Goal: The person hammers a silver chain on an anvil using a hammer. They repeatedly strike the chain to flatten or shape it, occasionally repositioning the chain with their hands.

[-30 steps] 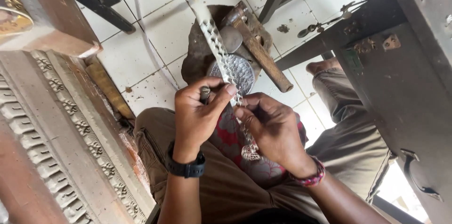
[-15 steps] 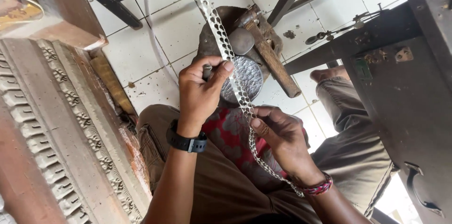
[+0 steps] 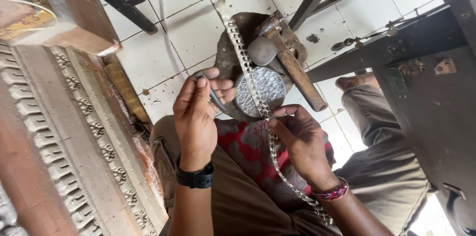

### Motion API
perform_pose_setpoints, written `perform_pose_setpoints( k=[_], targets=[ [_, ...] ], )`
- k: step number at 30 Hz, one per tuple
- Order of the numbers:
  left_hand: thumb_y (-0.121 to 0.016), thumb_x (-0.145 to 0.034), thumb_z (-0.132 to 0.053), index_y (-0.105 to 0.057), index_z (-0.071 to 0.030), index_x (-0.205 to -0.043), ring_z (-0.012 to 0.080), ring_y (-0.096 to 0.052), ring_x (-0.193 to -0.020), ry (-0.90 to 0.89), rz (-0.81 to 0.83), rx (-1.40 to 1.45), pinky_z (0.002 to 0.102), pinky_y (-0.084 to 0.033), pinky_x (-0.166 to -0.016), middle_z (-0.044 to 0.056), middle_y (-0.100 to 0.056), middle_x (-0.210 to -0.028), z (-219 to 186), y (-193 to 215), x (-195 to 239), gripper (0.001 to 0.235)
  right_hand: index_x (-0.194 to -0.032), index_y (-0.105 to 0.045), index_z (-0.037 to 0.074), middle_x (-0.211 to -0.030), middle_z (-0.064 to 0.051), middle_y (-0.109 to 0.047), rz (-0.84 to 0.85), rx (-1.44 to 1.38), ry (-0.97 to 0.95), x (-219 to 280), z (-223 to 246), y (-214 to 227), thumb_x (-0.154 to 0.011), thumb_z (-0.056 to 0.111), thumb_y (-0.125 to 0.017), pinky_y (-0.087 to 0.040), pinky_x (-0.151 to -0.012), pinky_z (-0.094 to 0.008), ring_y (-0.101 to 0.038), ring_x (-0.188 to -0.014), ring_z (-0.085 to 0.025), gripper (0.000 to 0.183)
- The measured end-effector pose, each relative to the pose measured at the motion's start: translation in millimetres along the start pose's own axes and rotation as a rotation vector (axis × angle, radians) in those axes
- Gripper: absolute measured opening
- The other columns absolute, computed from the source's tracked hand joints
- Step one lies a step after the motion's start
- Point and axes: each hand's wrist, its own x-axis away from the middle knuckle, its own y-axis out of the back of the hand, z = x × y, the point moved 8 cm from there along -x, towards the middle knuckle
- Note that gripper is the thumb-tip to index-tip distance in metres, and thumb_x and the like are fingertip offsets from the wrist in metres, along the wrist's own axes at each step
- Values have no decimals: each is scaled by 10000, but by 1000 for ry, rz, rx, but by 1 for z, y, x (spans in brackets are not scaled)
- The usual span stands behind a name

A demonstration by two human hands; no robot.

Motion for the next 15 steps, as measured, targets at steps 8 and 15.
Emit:
perform_pose_setpoints(
  k=[8, 15],
  targets=[
    [-421, -893, -156, -568, -1, -1054, 81, -434, -621, 149, -92, 141, 188, -366, -517, 92, -594, -786, 23, 15, 4, 268, -893, -581, -39, -609, -125, -596, -27, -26, 12, 0, -9, 2, -773, 21, -626, -447, -367, -186, -536, -500, -103, 141],
    [-474, -884, -158, -536, -44, -994, 265, -666, -640, 204, -46, 205, 333, -579, -531, 234, -620, -1021, 30, 10, 7, 170, -883, -599, -42, -610, -129, -604, -32, -38, 36, 6, -9, 2, -759, 8, -644, -458, -452, -201, -546, -543, -111, 141]
  ],
)
